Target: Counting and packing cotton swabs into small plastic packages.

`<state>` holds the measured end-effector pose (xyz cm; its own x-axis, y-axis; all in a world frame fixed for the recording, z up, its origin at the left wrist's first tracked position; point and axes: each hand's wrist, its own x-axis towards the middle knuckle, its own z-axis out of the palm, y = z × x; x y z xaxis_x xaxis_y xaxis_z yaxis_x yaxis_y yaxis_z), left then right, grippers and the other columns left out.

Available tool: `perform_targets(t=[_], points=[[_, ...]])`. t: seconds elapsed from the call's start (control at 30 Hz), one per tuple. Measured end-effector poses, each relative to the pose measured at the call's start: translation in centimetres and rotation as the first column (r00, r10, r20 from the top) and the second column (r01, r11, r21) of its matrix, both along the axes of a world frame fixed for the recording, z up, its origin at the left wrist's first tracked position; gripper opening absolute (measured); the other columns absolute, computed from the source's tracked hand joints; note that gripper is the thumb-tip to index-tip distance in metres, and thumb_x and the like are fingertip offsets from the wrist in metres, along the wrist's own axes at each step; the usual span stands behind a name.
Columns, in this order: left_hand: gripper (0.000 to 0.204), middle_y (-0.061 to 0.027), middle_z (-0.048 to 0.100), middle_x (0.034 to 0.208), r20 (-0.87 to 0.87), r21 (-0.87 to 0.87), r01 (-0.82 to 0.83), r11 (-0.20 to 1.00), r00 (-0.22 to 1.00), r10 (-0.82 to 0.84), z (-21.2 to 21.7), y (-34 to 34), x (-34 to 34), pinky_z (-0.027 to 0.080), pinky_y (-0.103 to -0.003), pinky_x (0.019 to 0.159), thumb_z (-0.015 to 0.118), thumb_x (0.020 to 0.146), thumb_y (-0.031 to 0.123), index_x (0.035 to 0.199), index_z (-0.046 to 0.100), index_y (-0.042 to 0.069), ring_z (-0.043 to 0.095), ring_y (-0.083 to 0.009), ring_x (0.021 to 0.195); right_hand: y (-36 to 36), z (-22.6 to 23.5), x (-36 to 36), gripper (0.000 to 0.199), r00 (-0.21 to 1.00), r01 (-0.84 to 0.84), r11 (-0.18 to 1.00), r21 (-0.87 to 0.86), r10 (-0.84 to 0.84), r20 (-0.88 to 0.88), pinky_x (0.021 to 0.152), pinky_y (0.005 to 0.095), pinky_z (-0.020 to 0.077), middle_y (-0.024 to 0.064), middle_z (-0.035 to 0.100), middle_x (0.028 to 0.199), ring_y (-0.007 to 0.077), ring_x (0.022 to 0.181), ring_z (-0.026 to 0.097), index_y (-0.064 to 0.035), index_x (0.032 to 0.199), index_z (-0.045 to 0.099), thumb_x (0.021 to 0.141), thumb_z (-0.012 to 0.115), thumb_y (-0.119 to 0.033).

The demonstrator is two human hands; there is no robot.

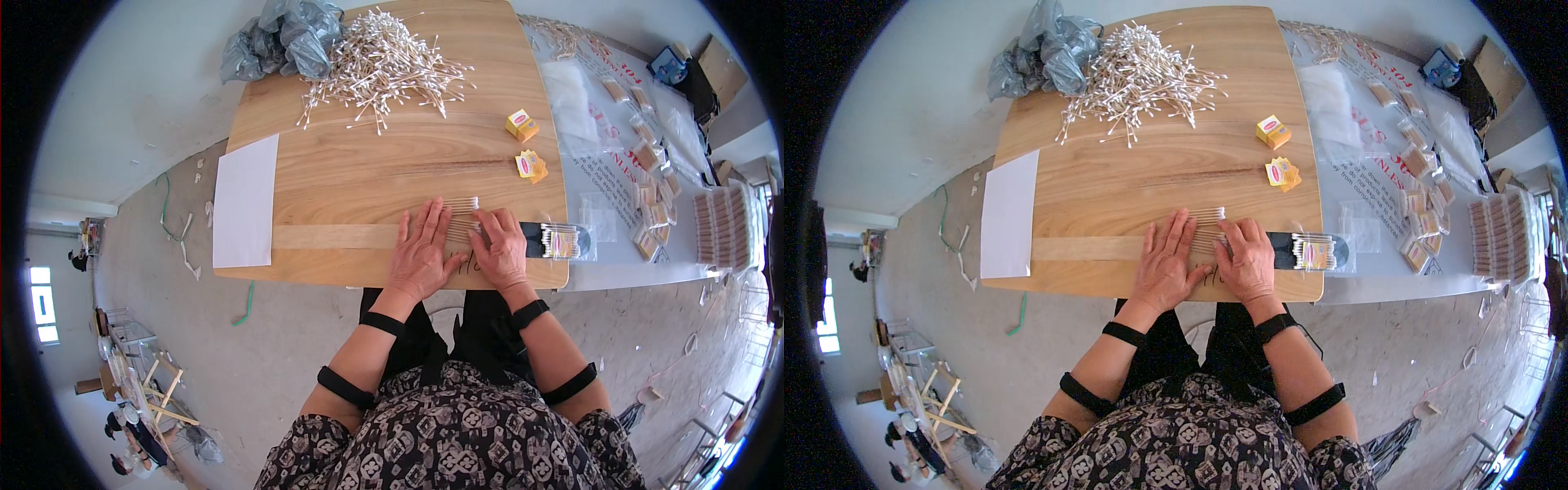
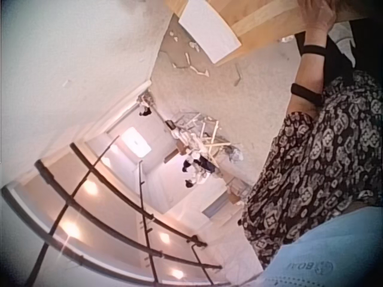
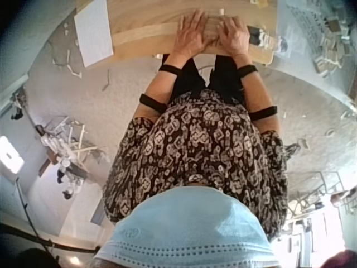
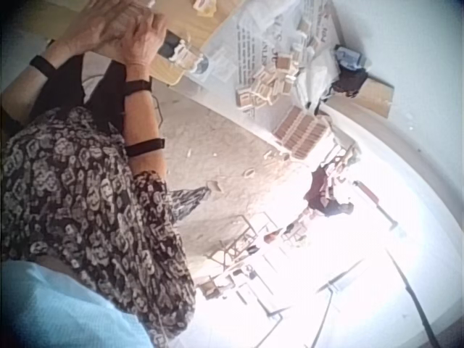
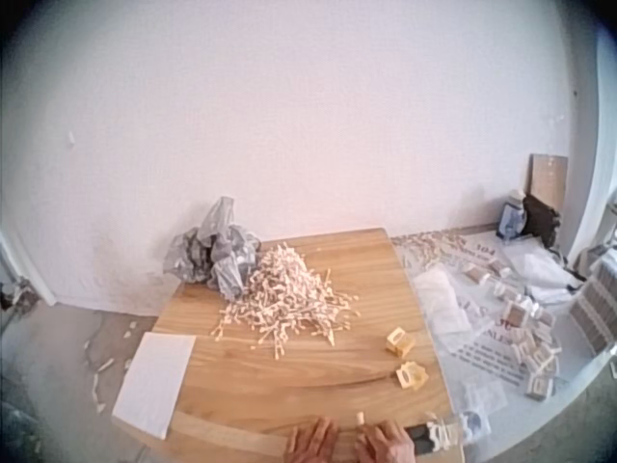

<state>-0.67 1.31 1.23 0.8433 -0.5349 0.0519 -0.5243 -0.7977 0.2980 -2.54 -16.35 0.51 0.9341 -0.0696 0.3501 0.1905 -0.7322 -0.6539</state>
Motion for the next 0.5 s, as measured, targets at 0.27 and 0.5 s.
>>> perform_targets(t=[0.27,0.5], points=[[0.083,-0.0132,0.021,0.160,-0.018,0.019,-0.007,1.000,1.000,0.007,0.07,-0.02,-0.01,0.012,-0.051,0.119,0.059,0.088,0.051,0.150,0.030,0.003,0.019,-0.0278,0.148,0.34,-0.05,0.16,0.031,1.000,0.015,0.997,-0.070,-0.015,0.002,0.075,0.0432,0.0485,0.0117,0.056,0.091,0.0326,0.087,0.057,-0.0076,0.111,0.063,0.081,0.068,-0.017],[0.084,-0.0141,0.024,0.159,0.005,0.003,-0.002,1.000,1.000,0.002,-0.09,-0.03,0.01,0.014,-0.052,0.119,0.059,0.087,0.052,0.150,0.030,0.003,0.022,-0.0295,0.147,0.35,0.12,0.17,0.027,1.000,0.016,0.995,-0.095,-0.016,-0.002,0.075,0.0434,0.0480,0.0119,0.055,0.091,0.0328,0.087,0.056,-0.0082,0.105,0.062,0.081,0.068,-0.018]])
